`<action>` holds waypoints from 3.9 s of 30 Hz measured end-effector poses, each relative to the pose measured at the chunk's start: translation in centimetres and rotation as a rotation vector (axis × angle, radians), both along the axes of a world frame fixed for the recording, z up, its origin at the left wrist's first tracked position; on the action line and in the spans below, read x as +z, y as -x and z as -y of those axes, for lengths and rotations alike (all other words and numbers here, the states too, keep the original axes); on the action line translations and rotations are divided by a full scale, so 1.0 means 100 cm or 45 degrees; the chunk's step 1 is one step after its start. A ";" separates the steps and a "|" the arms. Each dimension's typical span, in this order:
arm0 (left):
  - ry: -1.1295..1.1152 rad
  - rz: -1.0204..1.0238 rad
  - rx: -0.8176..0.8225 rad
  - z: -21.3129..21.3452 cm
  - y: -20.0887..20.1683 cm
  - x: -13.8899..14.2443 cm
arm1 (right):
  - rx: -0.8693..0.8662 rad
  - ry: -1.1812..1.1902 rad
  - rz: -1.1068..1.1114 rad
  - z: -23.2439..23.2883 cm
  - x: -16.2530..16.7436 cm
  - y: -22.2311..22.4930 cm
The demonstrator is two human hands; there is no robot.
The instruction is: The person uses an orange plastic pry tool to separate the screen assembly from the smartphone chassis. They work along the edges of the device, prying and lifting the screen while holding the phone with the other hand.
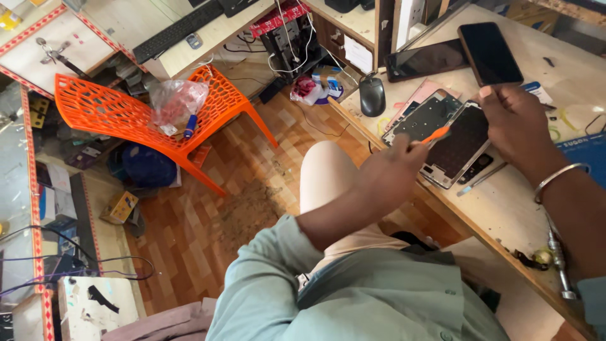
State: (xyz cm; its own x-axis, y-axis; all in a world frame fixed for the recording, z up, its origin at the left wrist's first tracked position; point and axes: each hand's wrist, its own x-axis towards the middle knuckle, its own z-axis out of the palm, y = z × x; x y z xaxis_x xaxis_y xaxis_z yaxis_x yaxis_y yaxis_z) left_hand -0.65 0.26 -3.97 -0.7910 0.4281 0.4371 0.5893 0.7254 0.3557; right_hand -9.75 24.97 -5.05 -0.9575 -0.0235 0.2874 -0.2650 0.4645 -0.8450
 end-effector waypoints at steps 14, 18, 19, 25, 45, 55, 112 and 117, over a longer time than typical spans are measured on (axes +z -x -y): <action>-0.085 0.017 -0.008 0.019 -0.026 -0.001 | -0.055 -0.049 -0.049 0.001 -0.001 -0.002; 0.069 -0.014 0.013 -0.011 0.011 0.010 | -0.041 -0.012 -0.016 0.001 0.001 -0.001; 0.074 -0.012 0.031 -0.020 0.020 0.013 | -0.033 0.015 -0.010 0.000 0.001 -0.001; 0.090 -0.081 0.041 -0.043 0.048 0.019 | 0.013 0.105 0.088 0.000 0.004 -0.001; -0.043 0.025 -0.012 0.032 -0.037 -0.005 | -0.072 -0.037 0.012 0.003 0.002 -0.004; 0.048 -0.058 0.023 -0.041 0.045 0.013 | -0.029 0.130 0.230 -0.001 0.002 0.003; 0.038 0.043 0.043 0.032 -0.052 -0.005 | -0.012 -0.042 0.005 0.000 -0.001 -0.001; -0.052 -0.129 -0.052 0.011 -0.016 -0.003 | 0.019 0.015 -0.017 -0.001 -0.004 0.003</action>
State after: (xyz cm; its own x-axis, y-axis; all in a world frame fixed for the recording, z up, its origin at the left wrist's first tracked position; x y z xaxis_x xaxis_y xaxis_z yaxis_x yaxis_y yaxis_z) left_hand 0.94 -0.88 -4.29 -0.7243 0.4390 0.5316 0.6522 0.6862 0.3220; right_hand -10.09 25.10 -5.48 -0.9533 -0.0343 0.3001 -0.2828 0.4505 -0.8468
